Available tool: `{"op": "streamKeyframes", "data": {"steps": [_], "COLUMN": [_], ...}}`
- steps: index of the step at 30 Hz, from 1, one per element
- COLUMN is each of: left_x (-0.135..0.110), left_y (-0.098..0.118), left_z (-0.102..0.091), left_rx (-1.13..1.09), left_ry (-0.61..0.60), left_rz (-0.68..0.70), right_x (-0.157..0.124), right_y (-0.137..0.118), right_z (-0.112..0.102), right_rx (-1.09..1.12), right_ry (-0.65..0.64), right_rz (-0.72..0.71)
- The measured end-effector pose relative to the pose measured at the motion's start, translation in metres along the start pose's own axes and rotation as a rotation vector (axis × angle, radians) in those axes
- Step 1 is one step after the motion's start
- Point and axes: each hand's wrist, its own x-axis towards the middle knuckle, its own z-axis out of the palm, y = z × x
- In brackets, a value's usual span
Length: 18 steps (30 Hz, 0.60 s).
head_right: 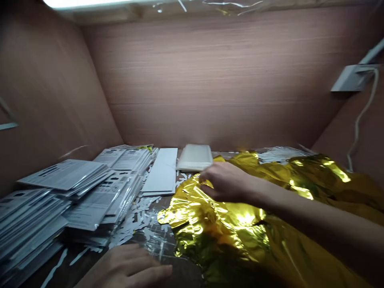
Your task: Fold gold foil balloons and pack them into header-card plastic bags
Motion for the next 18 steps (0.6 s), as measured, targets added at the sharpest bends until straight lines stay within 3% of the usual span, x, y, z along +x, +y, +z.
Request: {"op": "streamKeyframes", "data": {"steps": [3, 7, 10, 13, 16, 18], "left_x": [0.047, 0.096, 0.115, 0.119, 0.113, 0.106], "left_y": [0.003, -0.003, -0.008, -0.003, 0.009, 0.019], "left_z": [0.011, 0.024, 0.033, 0.041, 0.049, 0.054], "left_rx": [0.037, -0.001, -0.018, 0.030, 0.106, 0.162], "left_ry": [-0.082, -0.160, -0.230, -0.197, -0.134, -0.082], "left_rz": [-0.021, 0.031, 0.108, 0.089, 0.108, 0.131], "right_x": [-0.073, -0.123, -0.134, -0.135, -0.131, -0.127], "right_y": [0.040, 0.069, 0.081, 0.091, 0.105, 0.114], "right_z": [0.022, 0.052, 0.065, 0.063, 0.047, 0.033], "right_rx": [-0.073, -0.046, -0.020, 0.080, 0.361, 0.699], "right_ry": [0.023, 0.040, 0.123, 0.267, 0.478, 0.595], "right_rz": [0.065, 0.045, 0.033, 0.080, 0.253, 0.427]}}
